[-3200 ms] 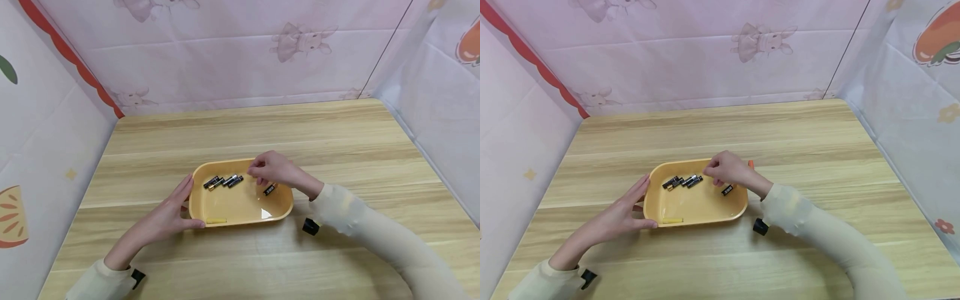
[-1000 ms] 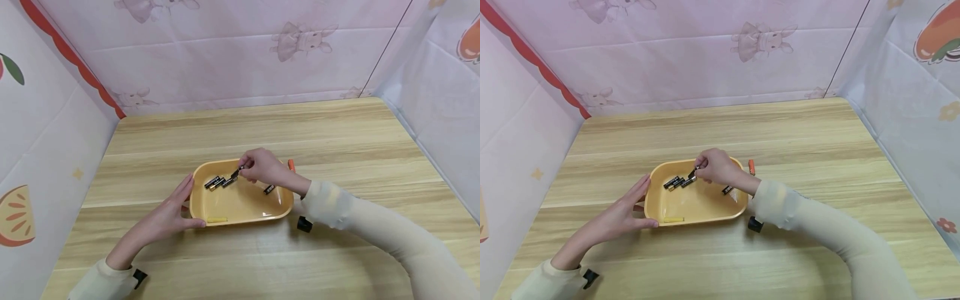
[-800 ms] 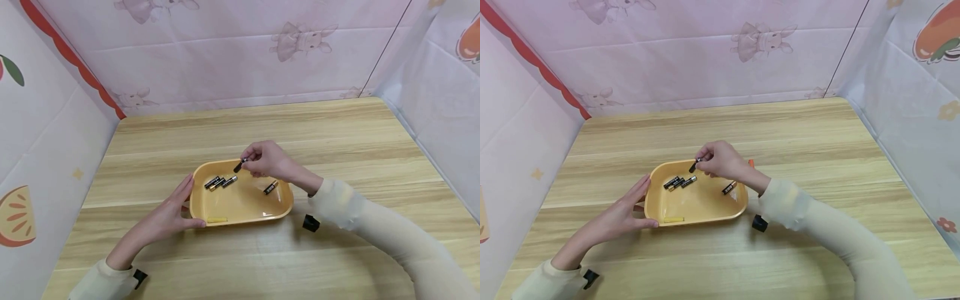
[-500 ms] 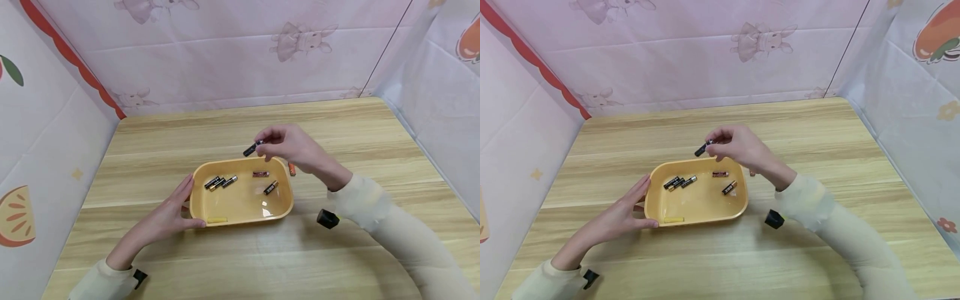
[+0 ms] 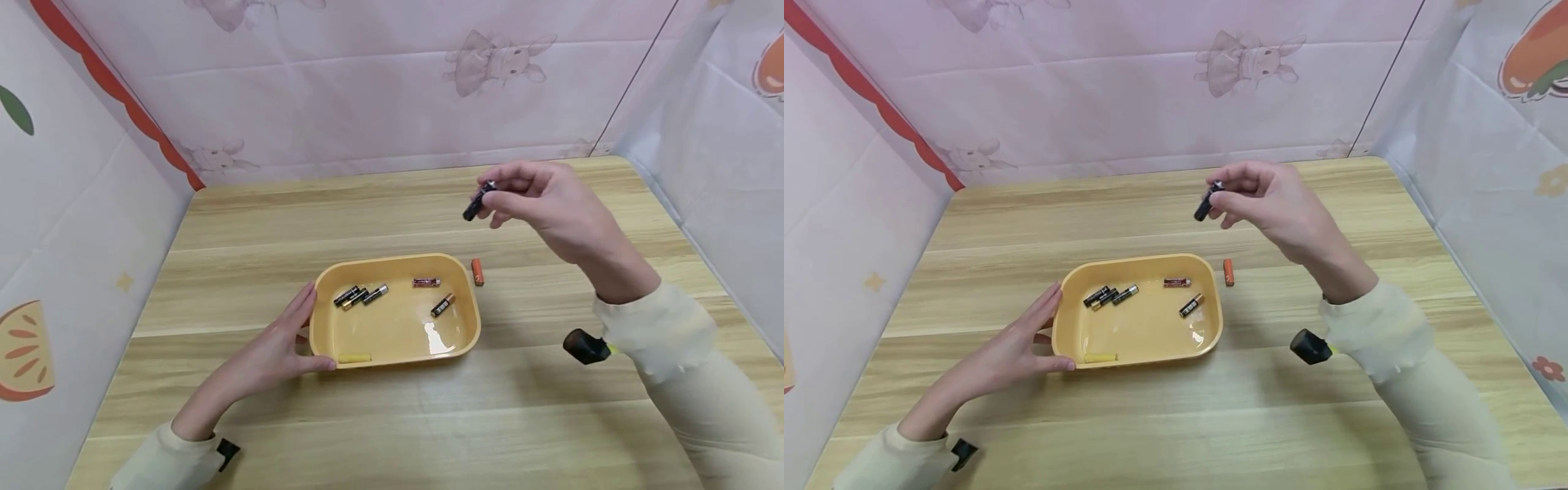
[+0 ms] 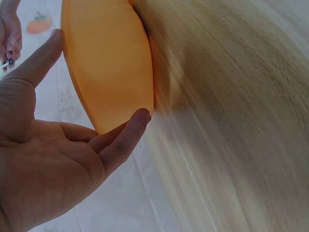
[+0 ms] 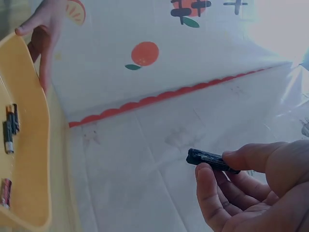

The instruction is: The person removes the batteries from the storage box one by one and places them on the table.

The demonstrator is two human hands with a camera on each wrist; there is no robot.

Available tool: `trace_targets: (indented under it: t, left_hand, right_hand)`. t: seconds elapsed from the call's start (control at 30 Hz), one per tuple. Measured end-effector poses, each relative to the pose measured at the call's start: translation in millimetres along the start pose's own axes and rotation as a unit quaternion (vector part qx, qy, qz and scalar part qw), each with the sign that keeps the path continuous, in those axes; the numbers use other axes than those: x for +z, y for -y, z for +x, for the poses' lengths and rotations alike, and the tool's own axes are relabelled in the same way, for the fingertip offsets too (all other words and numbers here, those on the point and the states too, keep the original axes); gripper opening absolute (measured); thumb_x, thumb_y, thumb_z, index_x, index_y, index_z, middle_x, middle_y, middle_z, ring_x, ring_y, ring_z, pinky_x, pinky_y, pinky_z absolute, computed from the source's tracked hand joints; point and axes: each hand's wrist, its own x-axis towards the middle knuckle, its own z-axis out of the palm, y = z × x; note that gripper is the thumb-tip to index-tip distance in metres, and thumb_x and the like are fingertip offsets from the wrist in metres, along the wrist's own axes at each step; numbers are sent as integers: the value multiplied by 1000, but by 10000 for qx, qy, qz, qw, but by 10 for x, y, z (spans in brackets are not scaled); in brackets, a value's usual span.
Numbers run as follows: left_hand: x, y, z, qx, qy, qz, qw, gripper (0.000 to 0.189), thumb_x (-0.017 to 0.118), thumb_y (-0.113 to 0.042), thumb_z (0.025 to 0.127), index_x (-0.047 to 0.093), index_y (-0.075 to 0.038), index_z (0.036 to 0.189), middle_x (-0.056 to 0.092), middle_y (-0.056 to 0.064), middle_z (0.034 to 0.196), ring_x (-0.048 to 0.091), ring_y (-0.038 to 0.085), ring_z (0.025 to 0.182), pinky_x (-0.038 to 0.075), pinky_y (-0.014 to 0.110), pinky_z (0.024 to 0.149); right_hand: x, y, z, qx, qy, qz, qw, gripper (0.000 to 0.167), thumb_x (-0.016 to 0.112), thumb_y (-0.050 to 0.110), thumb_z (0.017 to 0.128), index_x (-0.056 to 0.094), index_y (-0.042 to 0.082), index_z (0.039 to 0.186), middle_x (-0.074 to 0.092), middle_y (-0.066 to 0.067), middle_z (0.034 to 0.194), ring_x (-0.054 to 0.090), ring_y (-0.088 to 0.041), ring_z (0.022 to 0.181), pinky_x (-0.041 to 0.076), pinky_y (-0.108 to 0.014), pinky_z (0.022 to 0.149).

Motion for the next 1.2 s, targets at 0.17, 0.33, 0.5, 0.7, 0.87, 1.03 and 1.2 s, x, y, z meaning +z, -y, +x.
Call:
trace_targets:
  t: [0.17,0.33,0.5,0.7,0.87,1.03,1.2]
  left_hand:
    - [8,1,-4,-87,33,16,10000,122,91,-31,81,8,-1,165,-4,13,172,54,30,130,56,38,96]
    - [9,-2,-20,-113,24,50,9999,122,91,-32,81,8,-1,165,-4,13,173,54,31,130,56,40,97]
    - [13,-5,-21,-100,24,62,9999,122,91,-32,81,8,-1,165,-3,13,173,54,30,130,56,40,97]
    - [14,-23,-28,-5,-14,36,10000,121,90,-33,81,9,0,164,-2,15,172,54,31,130,57,40,96]
    - [10,-33,-35,26,-44,8,10000,121,90,-33,81,9,0,164,-1,17,172,55,31,129,57,38,94]
    - [3,-23,-41,34,-52,-57,10000,121,91,-31,81,9,1,164,-1,17,172,57,31,126,58,37,93]
    - [1,-7,-44,45,-46,-115,9999,120,90,-29,82,9,2,164,-2,18,172,59,31,122,58,36,93]
  right_hand:
    - [-142,-12,-44,-271,-234,162,9992,18,66,-8,96,73,-2,112,74,-14,93,69,-19,82,59,-25,68]
    - [-253,-121,-56,-293,-386,145,9987,22,66,-9,96,75,0,114,73,-12,92,67,-17,80,59,-25,67]
    - [-359,-300,-61,35,-630,-315,9975,20,68,-3,97,75,3,114,72,-8,91,66,-15,78,59,-24,67]
    - [-479,-615,-52,700,-733,-1075,9890,27,64,2,101,64,-9,127,71,0,90,66,-12,81,59,-23,69]
    - [-520,-927,-48,1667,-612,-1358,9747,36,64,6,102,54,-17,129,71,3,88,67,-10,78,62,-28,75]
    - [-502,-1207,-42,2359,-444,-1527,9587,37,66,9,102,58,-17,127,71,-1,90,68,-12,76,62,-34,80]
    - [-474,-1400,-32,2625,-412,-1718,9486,33,69,9,100,63,-16,121,70,-4,89,66,-11,72,62,-30,74]
